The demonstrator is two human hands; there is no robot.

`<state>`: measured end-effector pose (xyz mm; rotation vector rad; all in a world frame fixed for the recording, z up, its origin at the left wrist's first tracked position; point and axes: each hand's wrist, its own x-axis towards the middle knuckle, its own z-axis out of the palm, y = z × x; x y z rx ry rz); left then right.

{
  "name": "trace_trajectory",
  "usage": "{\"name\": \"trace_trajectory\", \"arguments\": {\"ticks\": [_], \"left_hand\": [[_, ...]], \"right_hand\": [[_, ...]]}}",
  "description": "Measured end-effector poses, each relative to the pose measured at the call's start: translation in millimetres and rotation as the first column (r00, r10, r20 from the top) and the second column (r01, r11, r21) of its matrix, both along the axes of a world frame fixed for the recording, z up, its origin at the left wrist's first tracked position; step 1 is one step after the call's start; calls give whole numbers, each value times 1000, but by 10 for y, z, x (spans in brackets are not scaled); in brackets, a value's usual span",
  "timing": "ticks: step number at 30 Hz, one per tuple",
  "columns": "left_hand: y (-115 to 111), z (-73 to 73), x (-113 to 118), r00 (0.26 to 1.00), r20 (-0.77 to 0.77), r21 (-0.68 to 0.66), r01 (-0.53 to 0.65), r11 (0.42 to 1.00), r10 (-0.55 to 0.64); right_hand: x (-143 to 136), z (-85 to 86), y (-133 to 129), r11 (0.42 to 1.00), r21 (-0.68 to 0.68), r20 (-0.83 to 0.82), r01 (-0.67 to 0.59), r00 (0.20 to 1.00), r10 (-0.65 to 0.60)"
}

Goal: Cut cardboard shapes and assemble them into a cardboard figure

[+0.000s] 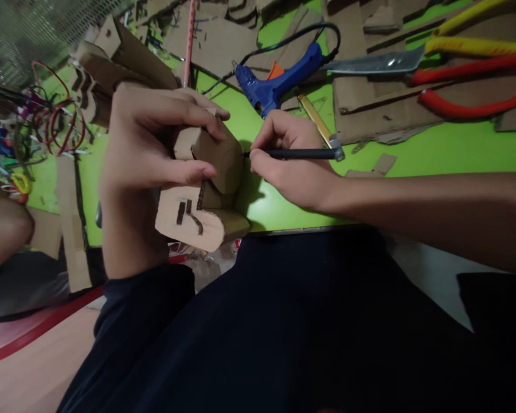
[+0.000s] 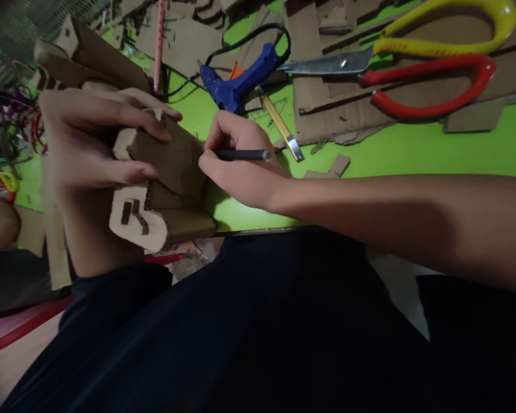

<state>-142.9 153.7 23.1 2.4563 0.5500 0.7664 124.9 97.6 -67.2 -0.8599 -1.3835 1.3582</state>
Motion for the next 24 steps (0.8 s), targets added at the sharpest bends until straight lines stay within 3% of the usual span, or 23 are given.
{"name": "trace_trajectory", "arguments": {"ticks": [24], "left_hand": [[-4,-14,14,1000,25,-24,-12,1000,13]], "right_hand": [[52,17,-7,994,59,87,-97,992,92]]}}
